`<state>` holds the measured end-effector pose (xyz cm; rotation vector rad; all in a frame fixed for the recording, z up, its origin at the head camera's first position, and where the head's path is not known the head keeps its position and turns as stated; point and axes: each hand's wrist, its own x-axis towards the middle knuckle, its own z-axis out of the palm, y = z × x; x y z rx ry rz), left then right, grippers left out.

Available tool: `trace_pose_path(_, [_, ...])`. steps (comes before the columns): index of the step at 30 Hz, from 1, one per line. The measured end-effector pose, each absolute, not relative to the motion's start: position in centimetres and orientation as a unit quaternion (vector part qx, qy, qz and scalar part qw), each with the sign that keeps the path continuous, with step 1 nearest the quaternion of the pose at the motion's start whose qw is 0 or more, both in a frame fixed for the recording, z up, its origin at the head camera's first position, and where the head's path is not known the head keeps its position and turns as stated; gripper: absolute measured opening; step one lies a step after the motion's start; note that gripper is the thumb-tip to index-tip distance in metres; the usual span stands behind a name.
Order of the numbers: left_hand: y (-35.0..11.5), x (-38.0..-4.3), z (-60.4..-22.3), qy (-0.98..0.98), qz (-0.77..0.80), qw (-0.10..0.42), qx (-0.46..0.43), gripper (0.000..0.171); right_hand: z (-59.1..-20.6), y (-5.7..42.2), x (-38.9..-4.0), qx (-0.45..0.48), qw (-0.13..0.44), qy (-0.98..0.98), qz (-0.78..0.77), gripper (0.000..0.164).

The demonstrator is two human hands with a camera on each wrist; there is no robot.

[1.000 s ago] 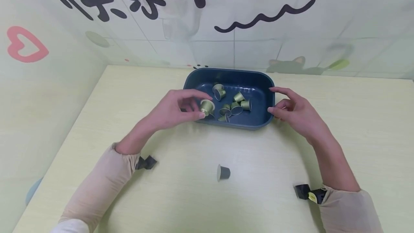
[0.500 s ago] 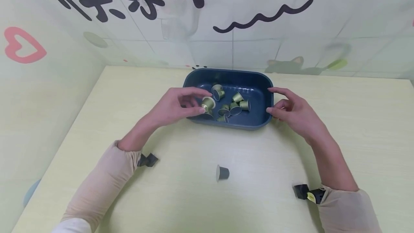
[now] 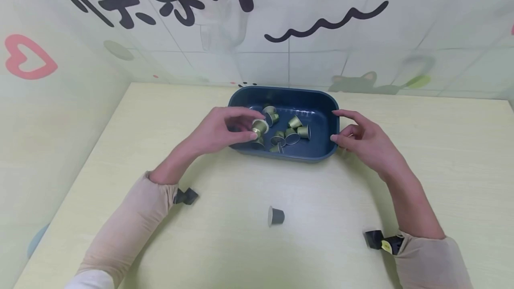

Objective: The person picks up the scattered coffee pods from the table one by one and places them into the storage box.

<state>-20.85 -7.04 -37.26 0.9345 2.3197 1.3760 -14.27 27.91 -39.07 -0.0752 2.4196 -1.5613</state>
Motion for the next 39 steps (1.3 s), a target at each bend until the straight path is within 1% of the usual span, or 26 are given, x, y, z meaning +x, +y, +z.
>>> trace_pose_path(19, [-5.9, -21.7, -37.1, 0.809, 0.468, 0.163, 0.317, 0.034, -39.0, 27.9, -14.3, -0.024, 0.128, 0.835, -0.534, 0.057])
trace_pose_path(26, [-5.5, -21.8, -37.1, 0.814, 0.461, 0.184, 0.302, 0.034, -39.1, 27.9, -14.3, -0.018, 0.132, 0.834, -0.536, 0.057])
trace_pose_path(34, [-5.1, -21.9, -37.0, 0.829, 0.442, 0.182, 0.29, 0.032, -39.2, 28.1, -14.4, -0.026, 0.126, 0.829, -0.544, 0.056])
trace_pose_path(39, [-4.9, -21.8, -37.0, 0.846, 0.419, 0.16, 0.289, 0.033, -39.2, 28.0, -14.4, -0.024, 0.127, 0.832, -0.54, 0.056])
